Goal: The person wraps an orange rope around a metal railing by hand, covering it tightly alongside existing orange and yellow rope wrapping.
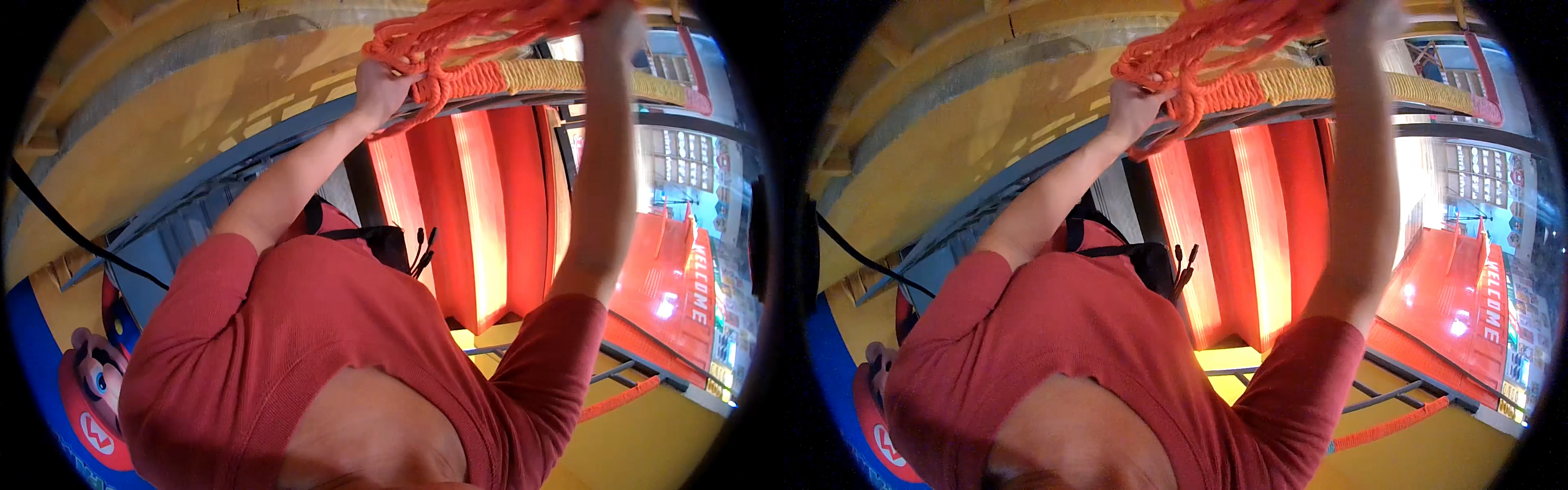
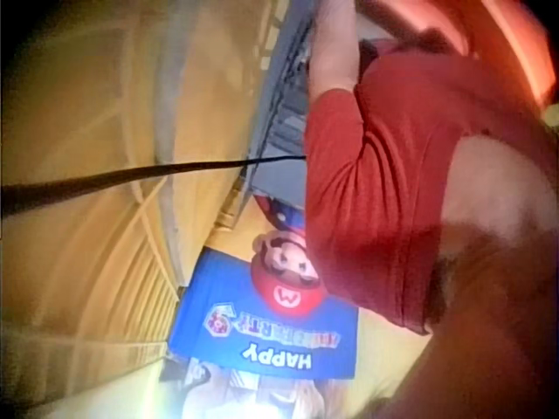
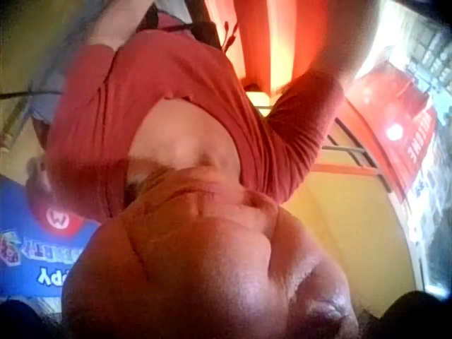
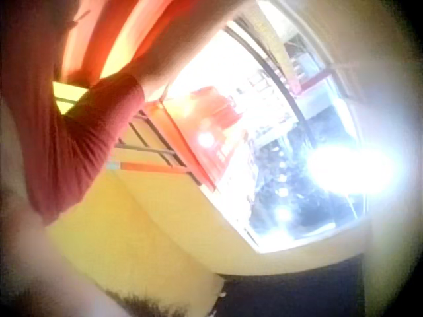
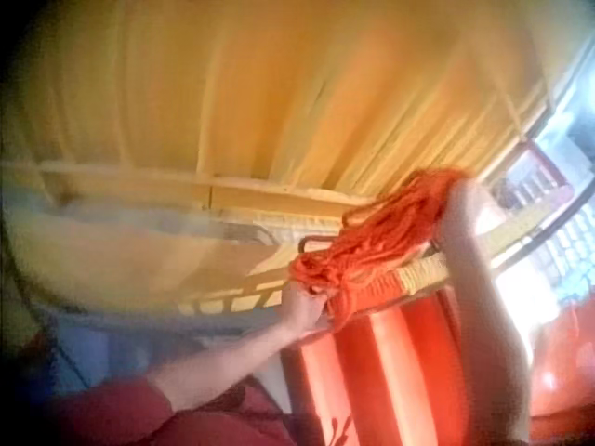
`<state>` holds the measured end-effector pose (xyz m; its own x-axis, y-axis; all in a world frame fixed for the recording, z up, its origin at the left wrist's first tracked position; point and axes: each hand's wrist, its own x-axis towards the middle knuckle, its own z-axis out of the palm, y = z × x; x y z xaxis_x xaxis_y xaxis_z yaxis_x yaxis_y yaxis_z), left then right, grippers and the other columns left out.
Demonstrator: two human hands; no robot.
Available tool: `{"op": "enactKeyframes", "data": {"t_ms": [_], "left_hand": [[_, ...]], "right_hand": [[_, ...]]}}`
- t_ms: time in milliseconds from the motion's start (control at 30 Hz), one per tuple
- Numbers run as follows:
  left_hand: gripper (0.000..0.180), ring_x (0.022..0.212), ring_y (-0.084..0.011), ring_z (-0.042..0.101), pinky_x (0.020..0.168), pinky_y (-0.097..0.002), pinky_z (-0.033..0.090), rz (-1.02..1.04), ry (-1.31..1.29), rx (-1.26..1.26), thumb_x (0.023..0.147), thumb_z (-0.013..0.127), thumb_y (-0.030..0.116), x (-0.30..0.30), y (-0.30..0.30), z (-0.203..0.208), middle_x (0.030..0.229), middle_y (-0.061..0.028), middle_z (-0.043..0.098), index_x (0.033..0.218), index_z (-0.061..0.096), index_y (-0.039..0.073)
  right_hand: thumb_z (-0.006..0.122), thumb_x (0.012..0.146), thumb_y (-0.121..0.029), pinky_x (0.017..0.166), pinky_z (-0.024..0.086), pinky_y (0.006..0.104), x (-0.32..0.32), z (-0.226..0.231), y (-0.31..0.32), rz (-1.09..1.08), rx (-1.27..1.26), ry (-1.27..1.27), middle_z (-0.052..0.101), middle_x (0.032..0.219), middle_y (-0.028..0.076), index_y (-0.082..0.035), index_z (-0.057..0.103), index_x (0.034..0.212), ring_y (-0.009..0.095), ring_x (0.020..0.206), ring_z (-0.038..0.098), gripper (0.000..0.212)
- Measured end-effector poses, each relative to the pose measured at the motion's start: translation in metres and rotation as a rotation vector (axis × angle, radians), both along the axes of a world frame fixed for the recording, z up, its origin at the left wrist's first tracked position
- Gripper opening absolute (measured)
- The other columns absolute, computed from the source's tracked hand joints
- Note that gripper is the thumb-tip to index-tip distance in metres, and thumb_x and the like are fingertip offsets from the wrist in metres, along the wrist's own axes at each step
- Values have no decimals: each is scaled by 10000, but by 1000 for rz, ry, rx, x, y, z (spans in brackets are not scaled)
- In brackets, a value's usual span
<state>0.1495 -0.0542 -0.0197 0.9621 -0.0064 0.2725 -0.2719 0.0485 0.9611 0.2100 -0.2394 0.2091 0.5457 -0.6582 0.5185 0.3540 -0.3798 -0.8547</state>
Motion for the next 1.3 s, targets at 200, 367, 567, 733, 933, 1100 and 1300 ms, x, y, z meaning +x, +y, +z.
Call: {"op": "enactKeyframes", "data": {"t_ms": [200, 367, 567, 733, 933, 1100, 1300], "left_hand": [[168, 1206, -411, 445, 949, -476, 391, 66, -328, 328, 689, 788, 127, 2, 12, 3, 1360, -202, 443, 821, 704, 66], [189, 1166, -371, 500, 954, -385, 434, -103, -482, 239, 709, 776, 32, 17, 18, 12, 1238, -176, 505, 864, 667, 30], [204, 844, -191, 578, 745, -319, 476, -539, -131, 18, 769, 770, 53, 37, 18, -3, 973, -90, 570, 901, 624, -1], [120, 742, -65, 521, 677, -239, 435, -548, -50, 160, 852, 697, 61, 36, 22, 4, 787, 27, 583, 948, 633, 29], [133, 693, -54, 480, 626, -254, 406, -518, 164, -25, 887, 681, 145, 27, 10, -5, 735, 29, 567, 874, 625, 26], [87, 727, -37, 503, 673, -219, 416, -538, 232, 1, 927, 640, 134, 34, 8, -8, 818, 54, 591, 906, 640, 49], [107, 773, -50, 544, 737, -236, 447, -552, 371, -7, 923, 643, 143, 37, 11, -6, 840, 37, 627, 919, 662, 39]], "right_hand": [[414, 743, 58, 502, 473, 319, 19, -87, 26, 264, -136, 359, 630, 670, 140, 61, 651, 715, 214, 597, 600, 239], [563, 734, -89, 701, 524, 401, 28, -127, 47, 360, -715, 1048, 680, 836, 262, 66, 671, 928, 325, 801, 689, 271], [656, 719, -128, 853, 500, 368, -2, -99, 50, 653, -1096, 1109, 671, 1014, 220, 24, 606, 1126, 323, 972, 653, 438], [603, 830, 2, 849, 507, 331, -98, -87, 42, 537, -639, 517, 682, 992, 114, 21, 627, 1036, 224, 920, 665, 208], [553, 826, 79, 769, 545, 312, -150, -180, 8, 494, 240, 621, 691, 834, 100, 35, 657, 921, 173, 798, 669, 147], [607, 890, -114, 909, 528, 377, -99, -244, 17, 594, 409, 283, 612, 1178, 150, 2, 516, 1275, 243, 1063, 616, 413], [504, 983, -332, 1012, 481, 428, -35, -283, 13, 1198, 1032, 175, 483, 1369, 193, -55, 305, 1469, 298, 1216, 534, 594]]}}
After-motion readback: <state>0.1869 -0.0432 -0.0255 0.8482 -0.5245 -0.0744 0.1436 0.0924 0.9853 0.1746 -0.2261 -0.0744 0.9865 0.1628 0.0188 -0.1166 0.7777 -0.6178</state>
